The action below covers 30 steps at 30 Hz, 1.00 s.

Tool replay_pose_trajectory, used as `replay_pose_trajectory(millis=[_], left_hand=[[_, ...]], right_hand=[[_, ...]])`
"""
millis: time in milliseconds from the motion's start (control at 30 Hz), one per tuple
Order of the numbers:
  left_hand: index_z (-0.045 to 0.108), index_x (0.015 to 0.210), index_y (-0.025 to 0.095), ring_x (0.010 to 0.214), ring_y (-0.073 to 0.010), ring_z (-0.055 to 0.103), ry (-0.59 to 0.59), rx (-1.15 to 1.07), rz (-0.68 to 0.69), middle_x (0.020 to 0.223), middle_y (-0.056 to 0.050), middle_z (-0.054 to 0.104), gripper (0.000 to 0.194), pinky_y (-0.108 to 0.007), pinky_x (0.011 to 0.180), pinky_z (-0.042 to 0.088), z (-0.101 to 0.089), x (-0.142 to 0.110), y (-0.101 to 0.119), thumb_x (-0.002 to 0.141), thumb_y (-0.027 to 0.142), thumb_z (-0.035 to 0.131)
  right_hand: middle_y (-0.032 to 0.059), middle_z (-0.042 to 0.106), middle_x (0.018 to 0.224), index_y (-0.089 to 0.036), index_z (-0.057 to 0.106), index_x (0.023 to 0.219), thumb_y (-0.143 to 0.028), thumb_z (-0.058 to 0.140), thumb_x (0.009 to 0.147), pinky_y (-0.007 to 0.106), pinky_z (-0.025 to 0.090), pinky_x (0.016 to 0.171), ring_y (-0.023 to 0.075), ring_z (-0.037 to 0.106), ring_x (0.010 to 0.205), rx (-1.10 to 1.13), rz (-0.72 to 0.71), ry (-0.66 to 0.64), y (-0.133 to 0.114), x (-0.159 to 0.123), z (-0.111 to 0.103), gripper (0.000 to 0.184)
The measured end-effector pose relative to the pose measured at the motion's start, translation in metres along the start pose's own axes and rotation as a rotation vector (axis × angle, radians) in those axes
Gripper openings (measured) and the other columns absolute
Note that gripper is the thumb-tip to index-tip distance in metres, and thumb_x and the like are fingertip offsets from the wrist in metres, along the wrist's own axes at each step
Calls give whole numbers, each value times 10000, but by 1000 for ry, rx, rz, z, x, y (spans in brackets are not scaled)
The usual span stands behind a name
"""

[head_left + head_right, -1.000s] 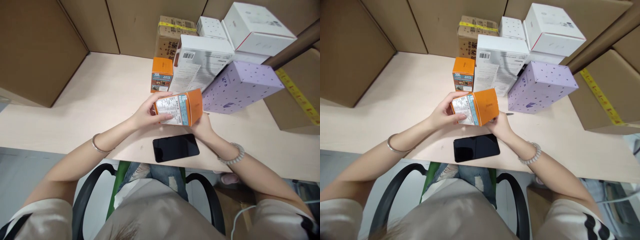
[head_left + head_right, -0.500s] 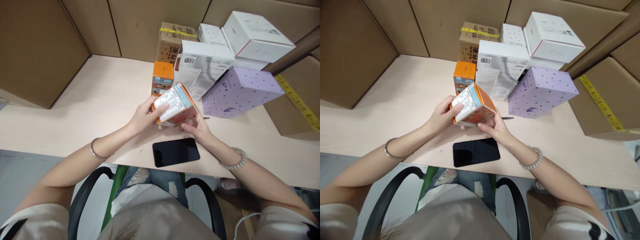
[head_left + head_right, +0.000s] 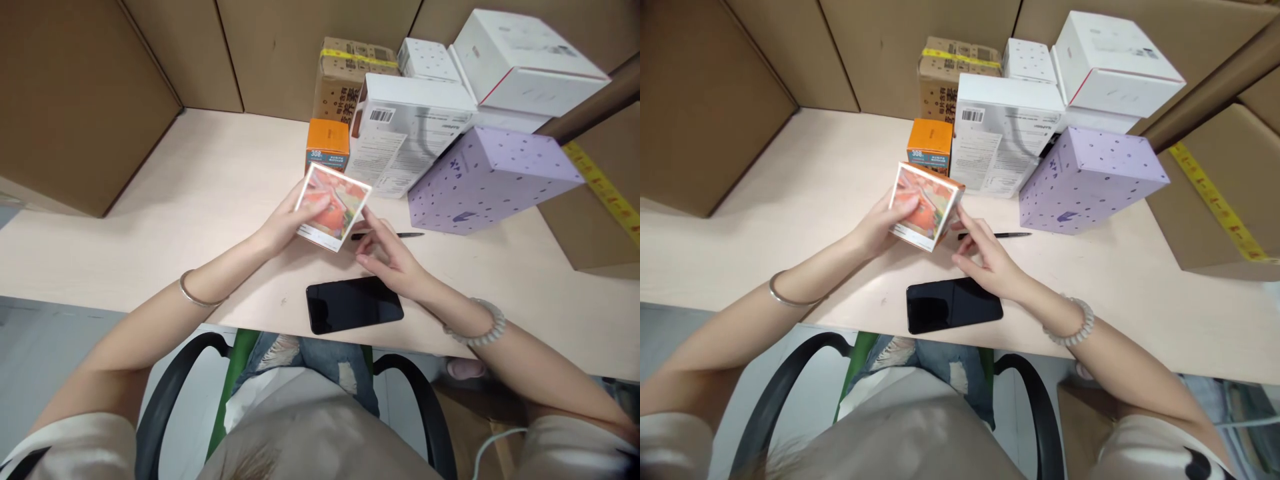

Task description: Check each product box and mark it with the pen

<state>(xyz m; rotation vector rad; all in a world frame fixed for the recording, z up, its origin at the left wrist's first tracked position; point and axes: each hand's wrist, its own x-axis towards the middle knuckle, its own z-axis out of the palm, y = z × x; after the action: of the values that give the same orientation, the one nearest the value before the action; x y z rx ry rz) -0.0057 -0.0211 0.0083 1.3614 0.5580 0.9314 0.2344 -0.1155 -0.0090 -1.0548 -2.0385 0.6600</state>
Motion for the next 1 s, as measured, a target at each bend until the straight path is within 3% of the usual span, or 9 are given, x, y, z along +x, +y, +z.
replay_pose_trajectory(millis=[133, 200, 300, 400, 467, 667, 800, 1000], left_hand=[[682, 1333, 222, 1326, -353, 709, 73, -332, -169, 1337, -73, 775, 548, -533, 1196, 544, 2, 4, 4, 962, 623, 644], [680, 1351, 233, 1282, -340, 737, 91, -389, -231, 1300, -51, 795, 542, -533, 1154, 583, -2, 5, 5, 1003, 629, 556], [669, 1380, 230, 1155, -343, 788, 55, -470, -320, 1200, -61, 823, 632, -561, 1038, 645, -9, 6, 6, 1028, 688, 414], [655, 1402, 196, 1031, -333, 814, 14, -559, -353, 1113, -92, 829, 679, -560, 967, 669, -14, 5, 3, 1020, 678, 366], [637, 1423, 170, 1007, -338, 816, -17, -607, -356, 1105, -121, 825, 706, -560, 959, 667, -16, 5, 0, 1010, 669, 357], [565, 1496, 157, 1068, -376, 798, -110, -607, -386, 1220, -181, 797, 773, -568, 973, 649, -15, 2, -3, 987, 704, 371], [560, 1495, 258, 1056, -355, 797, -75, -514, -353, 1260, -105, 789, 650, -607, 948, 655, -10, 0, -4, 1009, 659, 401], [640, 1395, 305, 1155, -398, 770, -10, -307, -308, 1316, -86, 782, 671, -615, 929, 667, -9, -1, -15, 957, 778, 455]], right_hand=[[92, 668, 912, -136, 711, 1340, -194, 490, 963, 390, 426, 751, 231, 597, 780, -730, -21, -30, -13, 2, -18, 441], [134, 686, 889, -51, 725, 1303, -189, 488, 937, 391, 339, 725, 251, 586, 751, -1049, 110, -79, -23, 4, -25, 457], [197, 711, 928, 25, 720, 1239, -184, 466, 944, 384, 273, 711, 246, 576, 698, -1261, 348, -211, -32, 6, -31, 442], [197, 716, 908, -42, 750, 1025, -158, 408, 982, 374, 223, 681, 229, 558, 664, -1284, 454, -324, -34, 6, -34, 363], [183, 720, 899, -72, 743, 981, -150, 400, 997, 368, 197, 659, 224, 551, 656, -1282, 465, -351, -33, 5, -35, 352], [143, 742, 907, -108, 733, 963, -142, 424, 1008, 358, 191, 621, 219, 576, 672, -1260, 435, -323, -31, 4, -36, 314], [136, 767, 964, -118, 732, 1015, -183, 442, 1018, 355, 169, 590, 211, 594, 690, -1224, 389, -291, -27, 8, -36, 297], [135, 772, 1007, -113, 741, 1078, -165, 430, 1006, 350, 170, 561, 198, 577, 651, -1183, 333, -323, -24, 12, -40, 323]])
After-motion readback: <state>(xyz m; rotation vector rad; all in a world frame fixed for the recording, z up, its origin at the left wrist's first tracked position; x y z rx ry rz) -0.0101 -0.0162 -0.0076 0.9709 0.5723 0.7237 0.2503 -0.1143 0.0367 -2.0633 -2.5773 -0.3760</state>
